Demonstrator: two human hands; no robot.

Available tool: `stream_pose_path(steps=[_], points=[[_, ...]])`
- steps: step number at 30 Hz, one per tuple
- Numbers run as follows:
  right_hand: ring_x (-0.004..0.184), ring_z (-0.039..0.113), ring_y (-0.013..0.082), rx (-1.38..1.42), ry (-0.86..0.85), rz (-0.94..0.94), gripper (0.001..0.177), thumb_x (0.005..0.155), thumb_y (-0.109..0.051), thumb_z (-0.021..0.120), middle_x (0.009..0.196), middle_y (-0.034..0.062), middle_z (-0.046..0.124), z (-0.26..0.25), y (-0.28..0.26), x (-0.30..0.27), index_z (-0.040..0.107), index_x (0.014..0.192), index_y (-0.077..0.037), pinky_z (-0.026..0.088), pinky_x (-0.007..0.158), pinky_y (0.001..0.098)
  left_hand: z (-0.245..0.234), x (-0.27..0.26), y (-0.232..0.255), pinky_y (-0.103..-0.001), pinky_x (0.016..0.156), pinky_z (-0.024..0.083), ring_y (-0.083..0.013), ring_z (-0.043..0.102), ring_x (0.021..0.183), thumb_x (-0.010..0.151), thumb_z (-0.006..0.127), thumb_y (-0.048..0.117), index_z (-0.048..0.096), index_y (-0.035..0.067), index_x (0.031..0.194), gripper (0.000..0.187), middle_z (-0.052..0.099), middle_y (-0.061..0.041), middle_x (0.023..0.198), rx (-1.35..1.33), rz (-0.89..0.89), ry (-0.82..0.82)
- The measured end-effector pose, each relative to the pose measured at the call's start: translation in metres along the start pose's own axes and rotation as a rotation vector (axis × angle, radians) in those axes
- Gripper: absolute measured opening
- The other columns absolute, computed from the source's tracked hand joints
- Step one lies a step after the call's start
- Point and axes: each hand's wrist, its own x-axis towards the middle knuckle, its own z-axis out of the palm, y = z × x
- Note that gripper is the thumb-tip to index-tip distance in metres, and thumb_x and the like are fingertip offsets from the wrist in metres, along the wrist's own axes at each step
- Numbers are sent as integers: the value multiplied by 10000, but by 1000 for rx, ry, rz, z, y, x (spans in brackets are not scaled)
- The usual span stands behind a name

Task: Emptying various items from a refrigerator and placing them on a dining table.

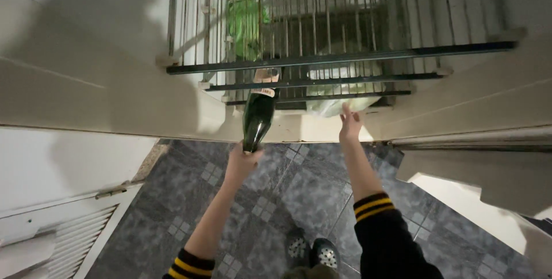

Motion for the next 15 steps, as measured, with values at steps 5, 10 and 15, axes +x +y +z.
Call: stream_pose_path(steps=[5, 10, 15], points=[[1328, 502, 329, 321, -273, 167, 626, 886, -348, 777, 1440, 126, 518, -23, 2, -47, 515, 1352, -22, 432, 1169, 515, -14, -34, 33, -352, 479, 419, -162, 527, 545, 856, 753, 235, 649, 80, 1095, 303, 576, -81, 656, -217, -201, -62], [1267, 579, 284, 223, -200, 257, 602, 877, -309, 793, 1355, 78, 594, 13, -55, -72, 485, 1368, -148, 466, 1081, 492, -10, -56, 2, -357, 468, 431, -143, 567, 551, 826, 780, 202, 640, 18, 1060, 329, 602, -52, 671, -246, -233, -54], [1178, 679, 222, 232, -283, 257, 518, 914, -224, 813, 1275, 31, 709, 1, -47, -64, 590, 1364, -96, 558, 1036, 411, -17, -97, 6, -304, 486, 490, -98, 598, 547, 804, 815, 238, 628, 74, 1075, 368, 615, -6, 663, -217, -296, -29]])
